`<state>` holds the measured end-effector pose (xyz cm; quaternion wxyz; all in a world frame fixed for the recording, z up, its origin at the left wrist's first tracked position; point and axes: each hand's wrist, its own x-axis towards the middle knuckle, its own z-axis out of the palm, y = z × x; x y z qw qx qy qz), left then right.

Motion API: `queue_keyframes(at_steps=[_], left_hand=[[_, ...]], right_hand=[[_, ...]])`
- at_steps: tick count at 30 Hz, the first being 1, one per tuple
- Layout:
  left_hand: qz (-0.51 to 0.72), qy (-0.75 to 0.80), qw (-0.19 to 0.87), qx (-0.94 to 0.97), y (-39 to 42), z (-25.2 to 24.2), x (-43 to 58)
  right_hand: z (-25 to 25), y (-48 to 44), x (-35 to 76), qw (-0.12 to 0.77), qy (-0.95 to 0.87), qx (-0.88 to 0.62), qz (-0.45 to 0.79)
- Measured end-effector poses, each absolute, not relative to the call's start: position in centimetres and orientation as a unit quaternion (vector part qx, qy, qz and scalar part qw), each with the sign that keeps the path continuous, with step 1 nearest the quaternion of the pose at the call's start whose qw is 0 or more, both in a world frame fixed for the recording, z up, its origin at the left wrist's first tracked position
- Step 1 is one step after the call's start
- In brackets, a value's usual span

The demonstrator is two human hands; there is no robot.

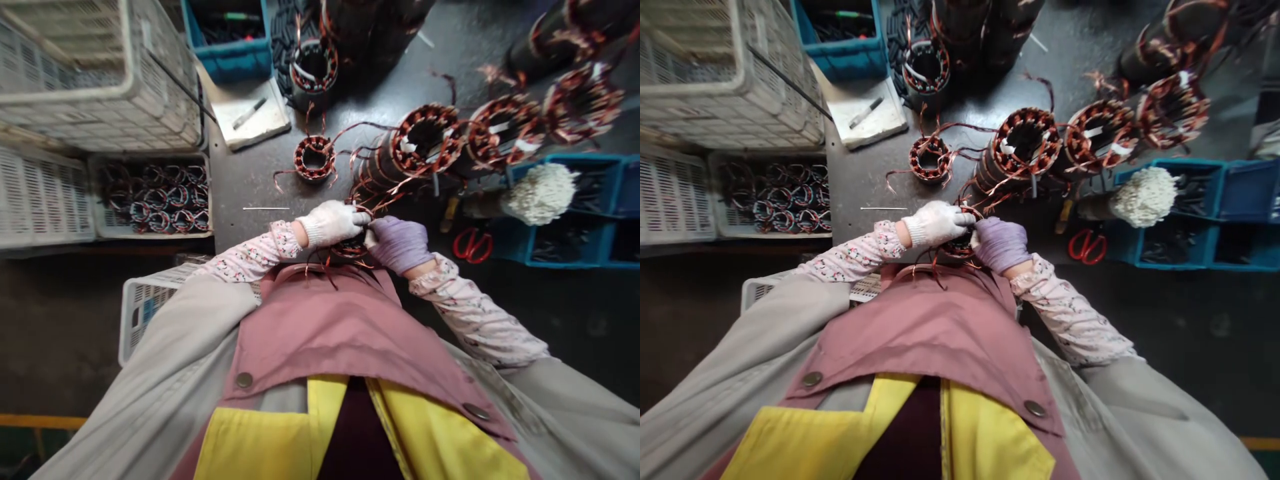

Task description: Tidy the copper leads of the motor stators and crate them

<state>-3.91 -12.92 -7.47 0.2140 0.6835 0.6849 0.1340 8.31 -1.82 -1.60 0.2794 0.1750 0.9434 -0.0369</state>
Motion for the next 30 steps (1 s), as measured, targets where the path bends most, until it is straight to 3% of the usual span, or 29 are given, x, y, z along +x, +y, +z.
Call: queue_keyframes(at_steps=[5,8,11,14,17,21,24,26,28,30], left_hand=[[0.162,0.68,0.198,0.688,-13.1,-7.9,-3.5],[0.185,0.682,0.201,0.678,-13.1,-8.2,-3.5],[0.177,0.689,0.212,0.67,-13.0,-8.0,-3.6],[0.174,0.714,0.233,0.638,-13.1,-7.5,-3.7],[0.177,0.726,0.251,0.615,-13.1,-7.4,-3.7],[0.187,0.731,0.246,0.609,-12.9,-7.8,-3.3],[0.171,0.712,0.257,0.631,-12.7,-7.9,-2.8],[0.181,0.698,0.281,0.634,-12.8,-7.6,-2.3],[0.232,0.704,0.309,0.596,-13.5,-6.9,-1.7],[0.321,0.729,0.336,0.503,-14.4,-6.1,-1.0]], right_hand=[[-2.2,2.9,12.2,0.098,0.869,0.477,-0.093],[-2.4,3.9,14.2,0.028,0.837,0.511,-0.192],[-2.5,2.2,13.9,0.077,0.901,0.352,-0.239],[-2.1,0.3,11.9,0.173,0.95,0.218,-0.141],[-1.6,-0.6,9.9,0.272,0.946,0.164,-0.062],[-1.2,-1.1,8.6,0.321,0.938,0.129,-0.022],[-0.8,-0.1,8.9,0.293,0.947,0.13,-0.023],[-0.6,1.8,9.8,0.22,0.957,0.188,-0.02],[-0.9,4.6,11.4,0.144,0.947,0.286,-0.027],[-2.2,7.5,13.4,0.126,0.917,0.375,-0.056]])
